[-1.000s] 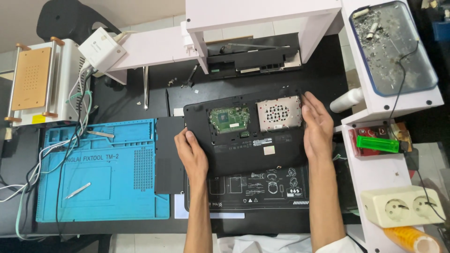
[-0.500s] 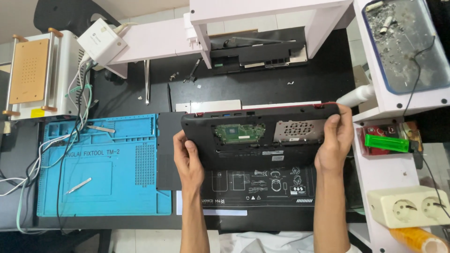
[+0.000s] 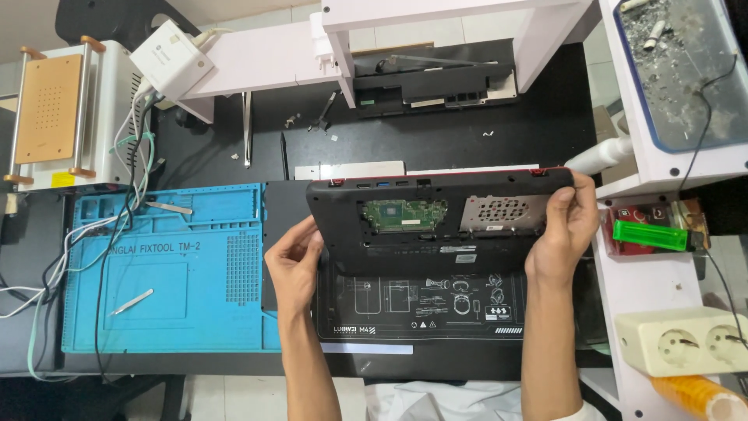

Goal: The person works on a partially disassembled laptop on a repair mat, using a screwdriver to unscrew components near the battery and motherboard. They reposition the laptop chassis, adjust internal parts by hand, and lift the laptop to reorient it on the bench.

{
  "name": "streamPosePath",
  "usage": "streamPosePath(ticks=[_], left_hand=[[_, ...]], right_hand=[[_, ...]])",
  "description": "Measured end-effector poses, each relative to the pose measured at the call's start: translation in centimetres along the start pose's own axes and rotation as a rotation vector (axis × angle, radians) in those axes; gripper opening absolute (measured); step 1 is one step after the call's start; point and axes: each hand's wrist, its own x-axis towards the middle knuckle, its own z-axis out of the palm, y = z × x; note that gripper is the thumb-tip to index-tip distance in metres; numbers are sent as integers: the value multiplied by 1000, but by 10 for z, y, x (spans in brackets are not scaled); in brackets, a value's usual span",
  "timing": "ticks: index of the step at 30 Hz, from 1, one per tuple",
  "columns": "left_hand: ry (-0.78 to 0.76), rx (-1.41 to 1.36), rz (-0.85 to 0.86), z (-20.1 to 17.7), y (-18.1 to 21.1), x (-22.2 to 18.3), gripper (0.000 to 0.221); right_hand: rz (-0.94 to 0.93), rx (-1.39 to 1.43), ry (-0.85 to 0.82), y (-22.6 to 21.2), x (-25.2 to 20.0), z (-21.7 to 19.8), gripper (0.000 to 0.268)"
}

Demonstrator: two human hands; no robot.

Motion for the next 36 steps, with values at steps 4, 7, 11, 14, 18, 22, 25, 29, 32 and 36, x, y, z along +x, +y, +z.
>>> streamPosePath(ticks=[4, 7, 11, 14, 18, 22, 25, 29, 32, 36], left_hand=[[46, -3, -7, 0, -5, 5, 29], [80, 8, -29, 1, -11, 12, 25], [97, 106, -30, 9, -19, 28, 17], [105, 290, -28, 29, -3, 36, 14], [136, 557, 58, 38, 14, 36, 14], [138, 863, 217, 34, 14, 33, 16], [135, 919, 205, 33, 11, 34, 18], [159, 893, 123, 32, 13, 29, 21], [132, 869, 106, 32, 24, 17, 21], [49, 890, 79, 50, 42, -5, 28]], right_hand=[[20, -24, -11, 1, 5, 2, 25], [59, -1, -25, 14, 15, 2, 27], [154, -39, -31, 38, 34, 4, 30], [197, -98, -29, 58, 44, 4, 29], [269, -174, -18, 73, 49, 5, 29], [248, -357, -34, 77, 51, 7, 26], [195, -562, -51, 82, 54, 6, 26], [33, -701, -97, 86, 57, 7, 25], [-63, -788, -116, 90, 55, 5, 24], [-96, -862, -135, 87, 58, 6, 23]])
